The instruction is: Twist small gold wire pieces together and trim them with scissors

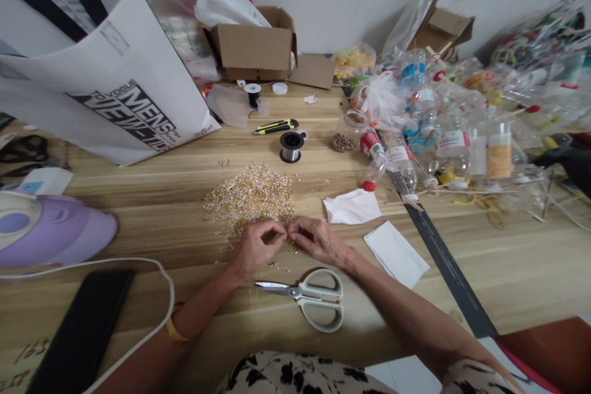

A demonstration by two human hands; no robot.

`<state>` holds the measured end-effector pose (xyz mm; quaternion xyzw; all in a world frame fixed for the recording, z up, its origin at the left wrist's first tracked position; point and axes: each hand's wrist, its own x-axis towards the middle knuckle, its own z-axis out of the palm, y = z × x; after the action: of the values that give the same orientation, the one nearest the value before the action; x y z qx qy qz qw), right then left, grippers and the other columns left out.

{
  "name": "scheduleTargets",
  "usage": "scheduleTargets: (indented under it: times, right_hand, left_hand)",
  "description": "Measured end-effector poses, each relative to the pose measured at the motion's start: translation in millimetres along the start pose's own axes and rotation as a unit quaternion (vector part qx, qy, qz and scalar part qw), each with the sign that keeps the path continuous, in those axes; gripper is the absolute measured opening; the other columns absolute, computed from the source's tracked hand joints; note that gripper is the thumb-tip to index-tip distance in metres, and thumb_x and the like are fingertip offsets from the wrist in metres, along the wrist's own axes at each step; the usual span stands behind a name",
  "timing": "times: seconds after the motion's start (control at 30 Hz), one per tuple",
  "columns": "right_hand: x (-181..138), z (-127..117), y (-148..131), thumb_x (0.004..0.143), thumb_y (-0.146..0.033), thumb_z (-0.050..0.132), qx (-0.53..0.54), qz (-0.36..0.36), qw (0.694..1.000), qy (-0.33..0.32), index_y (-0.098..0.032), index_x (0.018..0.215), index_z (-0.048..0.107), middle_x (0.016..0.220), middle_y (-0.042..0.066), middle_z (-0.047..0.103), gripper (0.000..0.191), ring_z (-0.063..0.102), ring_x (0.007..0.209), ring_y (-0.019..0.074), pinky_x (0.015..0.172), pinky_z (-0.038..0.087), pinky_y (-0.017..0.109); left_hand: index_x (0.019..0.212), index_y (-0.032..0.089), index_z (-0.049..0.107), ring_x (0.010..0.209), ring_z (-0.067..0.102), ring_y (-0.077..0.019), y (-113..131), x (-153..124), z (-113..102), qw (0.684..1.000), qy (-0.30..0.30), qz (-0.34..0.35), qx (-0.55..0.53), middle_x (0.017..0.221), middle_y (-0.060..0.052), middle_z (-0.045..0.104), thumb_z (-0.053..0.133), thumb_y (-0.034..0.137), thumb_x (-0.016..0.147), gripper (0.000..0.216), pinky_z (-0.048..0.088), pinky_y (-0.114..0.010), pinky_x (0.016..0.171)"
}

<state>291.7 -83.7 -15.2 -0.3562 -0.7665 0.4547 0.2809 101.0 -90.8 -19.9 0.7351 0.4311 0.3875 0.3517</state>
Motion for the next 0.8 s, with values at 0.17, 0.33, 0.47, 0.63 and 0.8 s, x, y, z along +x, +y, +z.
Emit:
scheduleTargets:
  times: [0.17,0.33,0.47,0.63,0.8]
  right_hand:
    - [1.0,-0.6,-0.5,0.092,-0.03,0.05,0.055,0.033,0.998,-0.01,-0.014,0.086,0.059,0.074,0.0,0.055,0.019,0.046,0.065,0.0106,0.059,0.035,0.021]
    - [2.1,-0.4,-1.4,0.091,-0.04,0.051,0.12,0.055,0.991,-0.009,-0.013,0.085,0.057,0.071,-0.001,0.051,0.028,0.042,0.064,0.0103,0.057,0.033,0.021]
    - [2.8,1.0,-1.9,0.09,-0.043,0.052,0.15,0.057,0.987,0.0,-0.013,0.084,0.056,0.068,-0.002,0.048,0.031,0.04,0.061,0.0097,0.056,0.031,0.021]
    - [2.8,3.3,-0.4,0.09,-0.044,0.053,0.155,0.056,0.986,0.007,-0.013,0.085,0.055,0.069,-0.001,0.049,0.031,0.041,0.062,0.01,0.056,0.032,0.021]
    - [2.3,4.2,1.4,0.089,-0.044,0.053,0.16,0.059,0.985,0.01,-0.013,0.085,0.056,0.069,-0.001,0.049,0.031,0.041,0.062,0.0097,0.056,0.032,0.021]
  left_hand:
    - [0.075,0.015,0.064,0.066,0.063,-0.0144,3.6,-0.3,0.0,0.999,0.015,0.003,0.029,0.072,-0.003,0.068,0.061,0.009,0.075,0.007,0.05,-0.024,0.062]
    - [0.078,0.017,0.062,0.073,0.061,-0.0158,13.8,-0.8,-2.5,0.992,0.046,0.079,0.084,0.077,-0.005,0.066,0.059,0.008,0.079,0.009,0.05,-0.028,0.068]
    - [0.079,0.017,0.06,0.075,0.058,-0.0169,18.6,-1.0,-5.0,0.981,0.042,0.137,0.13,0.076,-0.006,0.064,0.057,0.009,0.081,0.009,0.048,-0.03,0.069]
    - [0.077,0.017,0.06,0.075,0.058,-0.0172,16.8,-1.6,-5.0,0.973,0.048,0.155,0.166,0.075,-0.005,0.064,0.058,0.014,0.083,0.007,0.048,-0.031,0.069]
    - [0.078,0.018,0.059,0.074,0.059,-0.0167,15.7,-2.6,-5.2,0.965,0.067,0.168,0.191,0.075,-0.004,0.065,0.059,0.016,0.085,0.007,0.048,-0.031,0.069]
